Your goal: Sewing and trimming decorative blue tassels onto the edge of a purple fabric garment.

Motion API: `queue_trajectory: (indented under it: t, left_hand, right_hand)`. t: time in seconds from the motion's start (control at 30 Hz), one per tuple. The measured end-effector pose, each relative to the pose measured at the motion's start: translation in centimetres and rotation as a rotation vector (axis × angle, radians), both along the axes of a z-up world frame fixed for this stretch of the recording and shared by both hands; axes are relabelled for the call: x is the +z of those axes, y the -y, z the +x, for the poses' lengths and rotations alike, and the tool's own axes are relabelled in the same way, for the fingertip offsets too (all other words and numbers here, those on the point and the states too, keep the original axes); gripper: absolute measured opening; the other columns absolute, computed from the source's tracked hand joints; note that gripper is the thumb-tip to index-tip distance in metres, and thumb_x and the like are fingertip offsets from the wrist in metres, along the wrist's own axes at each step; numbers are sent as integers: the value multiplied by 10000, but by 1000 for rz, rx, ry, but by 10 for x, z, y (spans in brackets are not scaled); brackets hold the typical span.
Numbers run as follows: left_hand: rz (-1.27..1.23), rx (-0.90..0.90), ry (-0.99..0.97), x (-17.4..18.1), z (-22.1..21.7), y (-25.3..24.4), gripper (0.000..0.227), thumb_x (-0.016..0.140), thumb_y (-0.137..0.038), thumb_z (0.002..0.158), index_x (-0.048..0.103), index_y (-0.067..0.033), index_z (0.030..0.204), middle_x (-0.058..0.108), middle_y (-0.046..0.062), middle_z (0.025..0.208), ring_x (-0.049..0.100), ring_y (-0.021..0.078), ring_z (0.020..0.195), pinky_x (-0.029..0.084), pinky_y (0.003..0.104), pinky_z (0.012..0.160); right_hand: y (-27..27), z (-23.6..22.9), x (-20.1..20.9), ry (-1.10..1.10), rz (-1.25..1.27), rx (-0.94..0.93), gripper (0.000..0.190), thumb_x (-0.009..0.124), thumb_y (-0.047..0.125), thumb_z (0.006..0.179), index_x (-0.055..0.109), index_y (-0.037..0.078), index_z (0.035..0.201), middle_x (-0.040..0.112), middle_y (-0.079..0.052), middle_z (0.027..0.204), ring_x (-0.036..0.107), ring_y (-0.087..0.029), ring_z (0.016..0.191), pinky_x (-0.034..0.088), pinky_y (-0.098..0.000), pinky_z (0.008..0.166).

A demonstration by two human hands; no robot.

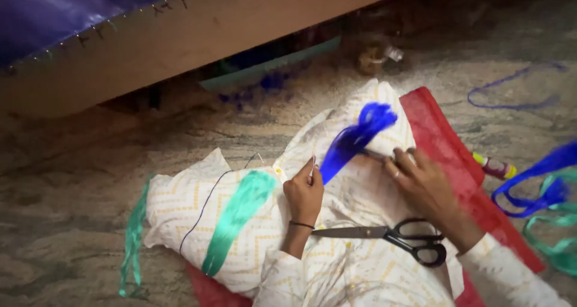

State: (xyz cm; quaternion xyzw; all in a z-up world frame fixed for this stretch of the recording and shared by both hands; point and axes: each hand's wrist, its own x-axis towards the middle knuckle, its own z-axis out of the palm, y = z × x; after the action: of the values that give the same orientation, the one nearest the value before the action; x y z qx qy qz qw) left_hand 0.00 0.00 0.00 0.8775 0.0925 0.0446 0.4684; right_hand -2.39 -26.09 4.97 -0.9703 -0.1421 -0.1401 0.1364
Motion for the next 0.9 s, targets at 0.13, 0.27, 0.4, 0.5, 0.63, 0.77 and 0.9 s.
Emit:
queue_trajectory:
  t: [0.13, 0.27, 0.4, 0.5, 0.63, 0.77, 0.9]
  left_hand:
    - [27, 32, -98, 15, -1, -8, 293, 655, -203, 905, 771, -151, 1170, 571, 179, 567, 578, 303, 436, 443, 425, 459]
    - [106, 8, -111, 4, -4, -7, 280, 640, -251, 915, 781, -184, 1147, 622, 174, 602, 629, 361, 530, 468, 462, 490]
    - [91, 23, -121, -8, -5, -10, 261, 629, -266, 927, 786, -181, 1116, 636, 174, 626, 645, 366, 553, 478, 475, 506]
    - [139, 8, -108, -12, -3, -10, 287, 628, -254, 922, 776, -178, 1156, 638, 192, 622, 639, 384, 552, 476, 489, 511]
    - [117, 4, -95, -20, -6, -12, 296, 625, -244, 918, 765, -161, 1165, 648, 194, 643, 651, 377, 564, 495, 476, 521]
    - [150, 24, -59, -25, -5, -11, 288, 627, -232, 910, 776, -159, 1145, 664, 196, 665, 662, 388, 592, 505, 480, 526]
    - [150, 2, -112, -16, -3, -11, 279, 628, -229, 912, 768, -154, 1141, 659, 201, 657, 662, 392, 596, 502, 483, 539]
  right_hand:
    - [14, 18, -13, -87, 137, -251, 262, 624, 28, 884, 671, 61, 1140, 679, -140, 1034, 641, -309, 954, 528, -425, 751]
    - [7, 10, 4, 28, 76, -141, 308, 624, 22, 785, 678, 60, 1085, 676, -138, 994, 629, -333, 957, 523, -456, 814]
    - [24, 16, -10, -19, -22, -108, 245, 633, 2, 859, 712, 36, 1089, 682, -166, 962, 641, -387, 959, 515, -487, 787]
    - [27, 19, -16, -3, 126, -265, 196, 604, -1, 889, 671, 40, 1068, 683, -160, 1031, 639, -399, 1004, 511, -518, 870]
    - [27, 16, -34, -17, 55, -144, 165, 631, 93, 834, 652, 38, 989, 674, -181, 1029, 644, -400, 970, 522, -510, 842]
    - [34, 26, -48, -36, 215, -351, 171, 608, 136, 1012, 647, 19, 1130, 646, -216, 1053, 624, -417, 963, 503, -523, 810]
    - [26, 30, -36, -98, 185, -284, 225, 650, 143, 917, 648, 35, 1114, 625, -227, 977, 620, -419, 902, 509, -521, 757]
